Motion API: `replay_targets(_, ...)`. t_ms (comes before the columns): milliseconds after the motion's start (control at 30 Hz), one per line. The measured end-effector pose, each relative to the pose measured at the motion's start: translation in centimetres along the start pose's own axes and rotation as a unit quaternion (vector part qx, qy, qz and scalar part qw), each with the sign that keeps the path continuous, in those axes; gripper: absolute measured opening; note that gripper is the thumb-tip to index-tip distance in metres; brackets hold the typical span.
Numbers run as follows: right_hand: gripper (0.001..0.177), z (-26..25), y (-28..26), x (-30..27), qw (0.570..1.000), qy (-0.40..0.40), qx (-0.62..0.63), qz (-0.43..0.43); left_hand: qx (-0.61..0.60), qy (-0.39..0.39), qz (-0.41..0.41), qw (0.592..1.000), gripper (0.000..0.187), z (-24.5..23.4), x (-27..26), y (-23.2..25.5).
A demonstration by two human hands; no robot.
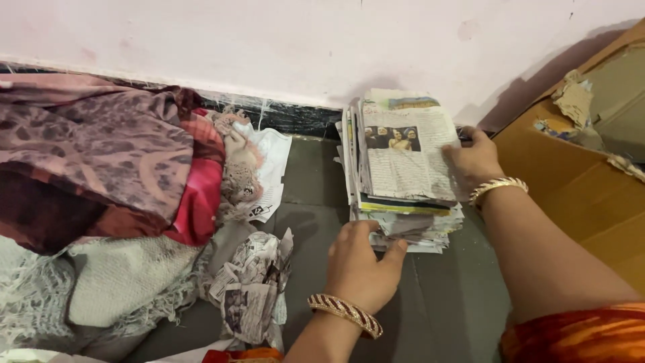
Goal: Sorting, folding, and organizing a pile of newspapers on the floor.
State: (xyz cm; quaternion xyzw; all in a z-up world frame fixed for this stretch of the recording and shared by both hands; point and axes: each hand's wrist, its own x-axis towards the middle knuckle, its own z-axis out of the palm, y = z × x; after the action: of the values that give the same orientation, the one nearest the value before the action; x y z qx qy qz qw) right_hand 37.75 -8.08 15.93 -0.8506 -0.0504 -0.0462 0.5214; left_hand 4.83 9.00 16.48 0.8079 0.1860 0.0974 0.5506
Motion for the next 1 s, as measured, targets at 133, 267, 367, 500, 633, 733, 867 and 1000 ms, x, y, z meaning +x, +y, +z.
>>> replay_targets(133,0.065,-1.5,0.0,-1.5,0.99,0.064,-0.096,-0.084,0.016,-0.006,-0.006,1.0,0.057,0.6,0.1,-0.7)
replay_targets(267,0.054,-6.5,0.1,-8.7,0.955,0.073,-0.221,-0.184,0.045,-0.032,-0.019,0.998,0.056,1.4,-0.5,-0.8)
replay_targets(367,0.04,-11.9,1.5,-17.3,0.966,0.006,-0.237,-0.107,0.065,-0.068,-0.024,0.995,0.057,2.3,-1.6,-0.1)
replay_targets(500,0.034,-18.9,1.9,-30.1,0.926,-0.017,-0.341,0.162,0.096,-0.121,0.004,0.988,0.057,3.6,-3.2,0.9)
replay_targets(633,0.043,-29.8,19.0,-37.0,0.868,-0.046,-0.368,0.331,0.136,-0.163,0.017,0.977,0.057,5.2,-4.8,0.9)
replay_targets(733,0.051,-32.2,26.2,-40.8,0.884,-0.086,-0.14,0.438,0.184,-0.188,0.049,0.963,0.059,7.0,-6.6,0.2)
replay_targets(867,0.071,-25.1,13.7,-41.0,0.795,-0.209,-0.445,0.356,0.255,-0.271,0.095,0.923,0.062,8.9,-10.1,0.4)
replay_targets(1000,0.074,-20.2,10.6,-40.5,0.769,-0.256,-0.509,0.289,0.31,-0.346,0.13,0.876,0.065,10.3,-12.2,0.1)
